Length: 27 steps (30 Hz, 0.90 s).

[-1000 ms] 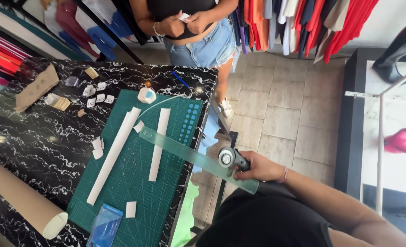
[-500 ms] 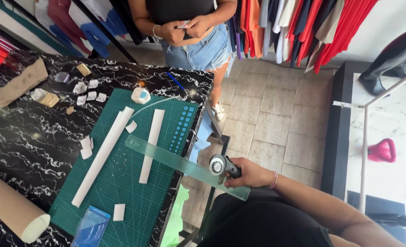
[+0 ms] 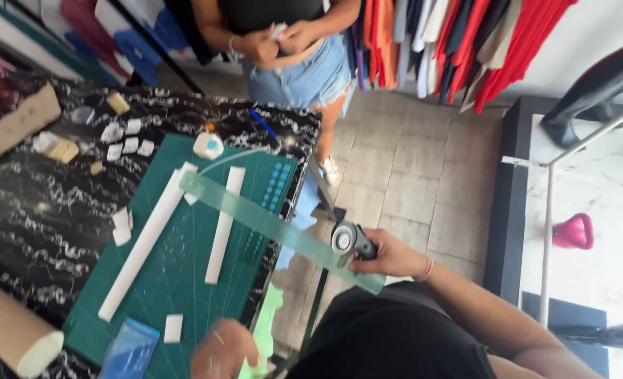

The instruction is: The person marks a long strip of white paper using a ruler and a blue pen. They then use a rotary cutter to cut the paper into smaller rectangular pieces along the marked lines. Finally, the person folds the cut pieces and attaches them to a small, round, white object.

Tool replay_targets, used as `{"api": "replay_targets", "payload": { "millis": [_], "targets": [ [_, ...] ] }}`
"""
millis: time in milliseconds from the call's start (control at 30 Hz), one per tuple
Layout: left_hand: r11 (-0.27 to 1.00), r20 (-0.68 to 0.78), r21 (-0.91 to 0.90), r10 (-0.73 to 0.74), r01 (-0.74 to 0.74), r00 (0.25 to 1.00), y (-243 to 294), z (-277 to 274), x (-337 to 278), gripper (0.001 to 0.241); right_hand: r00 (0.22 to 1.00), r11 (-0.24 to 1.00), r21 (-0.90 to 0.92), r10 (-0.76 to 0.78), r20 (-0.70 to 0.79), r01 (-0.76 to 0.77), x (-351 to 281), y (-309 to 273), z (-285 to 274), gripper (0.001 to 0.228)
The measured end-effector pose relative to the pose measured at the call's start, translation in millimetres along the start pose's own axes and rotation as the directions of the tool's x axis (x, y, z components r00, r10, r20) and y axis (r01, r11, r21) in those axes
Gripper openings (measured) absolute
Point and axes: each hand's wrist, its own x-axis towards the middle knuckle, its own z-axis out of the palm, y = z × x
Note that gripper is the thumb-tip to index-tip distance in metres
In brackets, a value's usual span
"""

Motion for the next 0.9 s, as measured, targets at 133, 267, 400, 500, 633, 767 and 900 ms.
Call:
{"api": "replay_targets", "payload": {
  "millis": [133, 267, 400, 500, 633, 767, 900],
  "targets": [
    [0.967, -0.799, 0.134, 0.235, -0.216, 0.554, -3.2, 17.3, 1.5, 0.06, 0.999, 1.0, 0.002, 0.009, 0.046, -0.01, 10.5, 5.1, -5.0, 0.023],
    [0.936, -0.938, 0.307, 0.266, -0.174, -0.223, 112.7, -42.0, -55.6, 0.121, 0.996, 0.999, 0.032, 0.012, 0.086, -0.015, 7.5, 6.6, 9.7, 0.025],
    [0.587, -0.981, 0.192, 0.092, -0.787, -0.17, 185.2, -145.3, -51.3, 0.106, 0.995, 0.996, -0.033, -0.08, 0.056, 0.082, 35.5, 1.2, -11.6, 0.025],
    [-0.047, -0.999, -0.021, 0.043, -0.999, 0.019, 209.9, -185.7, -74.8, 0.093, 0.989, 0.987, -0.08, -0.136, 0.053, 0.14, 46.6, -6.2, -22.9, 0.025],
    [-0.751, -0.928, -0.346, 0.185, -0.562, 0.324, 224.4, -188.6, -103.3, 0.083, 0.989, 0.989, -0.065, -0.126, 0.083, 0.132, 27.3, 13.1, -1.1, 0.024],
    [-0.98, -0.792, -0.041, -0.085, -0.192, 0.604, 218.4, -172.0, -57.6, 0.1, 0.996, 0.998, 0.064, -0.004, 0.092, -0.002, 7.7, -6.9, 14.9, 0.02],
    [-0.983, -0.622, 0.091, -0.183, -0.162, 0.762, 205.1, -141.9, -31.1, 0.098, 0.996, 0.997, 0.072, 0.016, 0.09, -0.023, -0.3, -6.6, 13.5, 0.02]
  ]
}}
